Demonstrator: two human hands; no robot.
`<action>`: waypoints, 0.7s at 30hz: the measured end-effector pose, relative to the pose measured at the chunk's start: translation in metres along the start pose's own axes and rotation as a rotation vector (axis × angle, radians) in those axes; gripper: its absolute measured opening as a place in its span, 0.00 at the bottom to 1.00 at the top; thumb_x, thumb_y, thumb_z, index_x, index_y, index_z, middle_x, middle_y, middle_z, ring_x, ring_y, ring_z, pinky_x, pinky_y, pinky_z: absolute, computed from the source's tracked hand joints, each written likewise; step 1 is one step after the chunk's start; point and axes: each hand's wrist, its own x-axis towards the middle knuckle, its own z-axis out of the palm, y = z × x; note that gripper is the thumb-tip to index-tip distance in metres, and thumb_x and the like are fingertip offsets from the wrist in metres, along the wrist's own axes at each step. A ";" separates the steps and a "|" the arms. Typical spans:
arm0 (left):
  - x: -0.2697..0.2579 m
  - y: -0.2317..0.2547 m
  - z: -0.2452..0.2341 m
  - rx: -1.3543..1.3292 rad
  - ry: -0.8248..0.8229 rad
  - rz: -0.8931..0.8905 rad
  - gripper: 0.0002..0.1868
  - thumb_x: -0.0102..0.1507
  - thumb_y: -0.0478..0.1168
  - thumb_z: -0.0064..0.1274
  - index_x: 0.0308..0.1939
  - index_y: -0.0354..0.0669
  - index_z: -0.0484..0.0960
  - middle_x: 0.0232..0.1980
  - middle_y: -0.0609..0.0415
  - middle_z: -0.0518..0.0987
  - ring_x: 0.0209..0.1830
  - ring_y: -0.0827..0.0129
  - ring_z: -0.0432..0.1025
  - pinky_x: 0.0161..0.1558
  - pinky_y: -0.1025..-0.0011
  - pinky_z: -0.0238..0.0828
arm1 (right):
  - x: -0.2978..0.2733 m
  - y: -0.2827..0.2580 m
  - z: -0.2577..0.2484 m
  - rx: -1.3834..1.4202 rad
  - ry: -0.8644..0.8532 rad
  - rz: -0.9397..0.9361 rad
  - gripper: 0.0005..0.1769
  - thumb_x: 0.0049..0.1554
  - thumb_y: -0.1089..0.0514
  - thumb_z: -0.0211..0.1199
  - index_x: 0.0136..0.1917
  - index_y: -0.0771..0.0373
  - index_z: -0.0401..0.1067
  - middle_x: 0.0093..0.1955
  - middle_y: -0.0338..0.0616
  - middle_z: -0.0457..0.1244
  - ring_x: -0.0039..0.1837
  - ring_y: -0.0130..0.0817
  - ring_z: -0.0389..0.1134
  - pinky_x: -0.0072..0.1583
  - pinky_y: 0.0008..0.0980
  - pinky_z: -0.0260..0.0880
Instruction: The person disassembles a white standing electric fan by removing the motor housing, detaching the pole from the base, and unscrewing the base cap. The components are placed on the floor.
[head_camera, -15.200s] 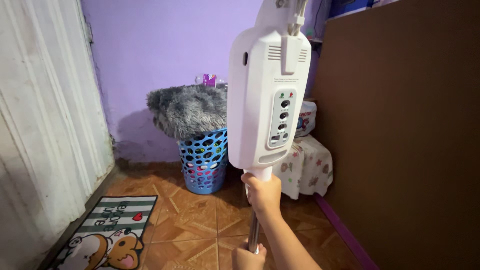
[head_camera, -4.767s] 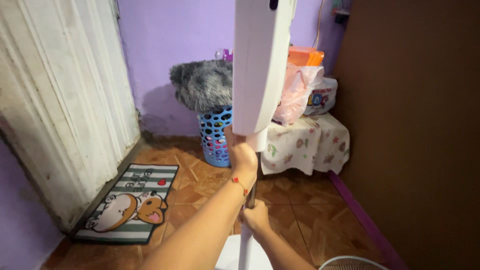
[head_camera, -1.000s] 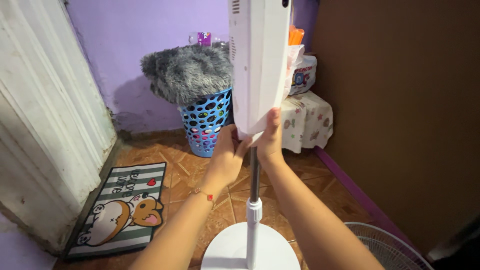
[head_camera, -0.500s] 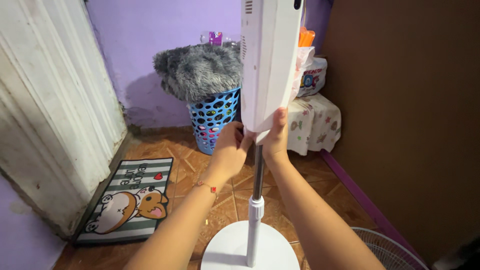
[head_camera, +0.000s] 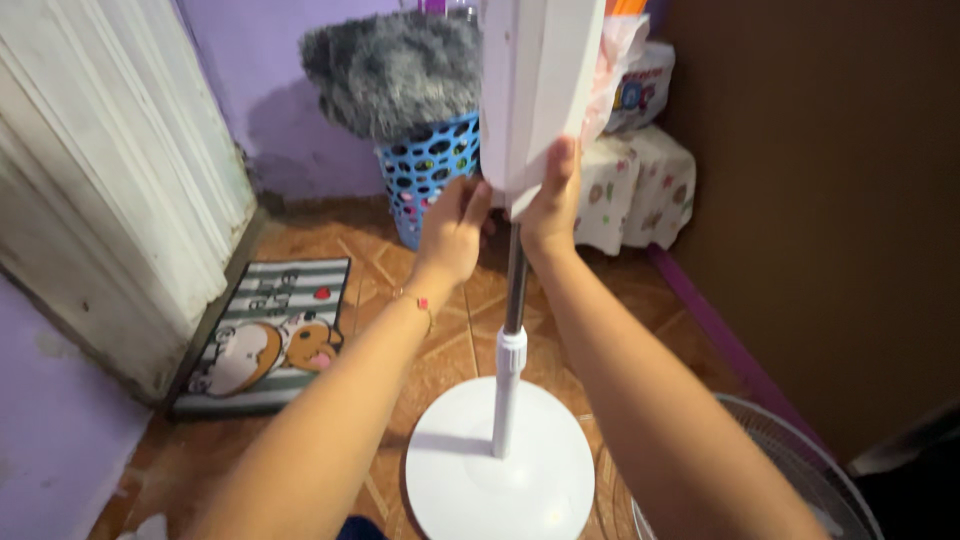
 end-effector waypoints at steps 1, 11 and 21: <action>-0.001 0.002 0.001 -0.034 0.019 0.052 0.11 0.72 0.42 0.53 0.50 0.37 0.76 0.36 0.54 0.80 0.31 0.74 0.74 0.32 0.75 0.72 | 0.000 0.000 0.000 0.019 -0.008 0.013 0.51 0.60 0.22 0.54 0.72 0.69 0.57 0.62 0.51 0.62 0.60 0.40 0.66 0.61 0.38 0.69; -0.004 0.012 0.001 -0.097 -0.013 0.103 0.10 0.69 0.37 0.53 0.52 0.37 0.76 0.40 0.54 0.80 0.32 0.75 0.75 0.31 0.75 0.72 | 0.001 0.008 0.000 0.048 0.006 0.044 0.48 0.61 0.23 0.52 0.68 0.71 0.61 0.57 0.49 0.63 0.56 0.37 0.66 0.57 0.37 0.70; -0.014 0.021 -0.001 0.057 0.036 0.261 0.22 0.62 0.33 0.55 0.59 0.32 0.71 0.48 0.52 0.79 0.40 0.71 0.77 0.42 0.70 0.75 | -0.001 -0.001 0.008 0.034 -0.009 0.004 0.44 0.61 0.25 0.52 0.67 0.66 0.61 0.57 0.48 0.62 0.57 0.35 0.66 0.58 0.36 0.70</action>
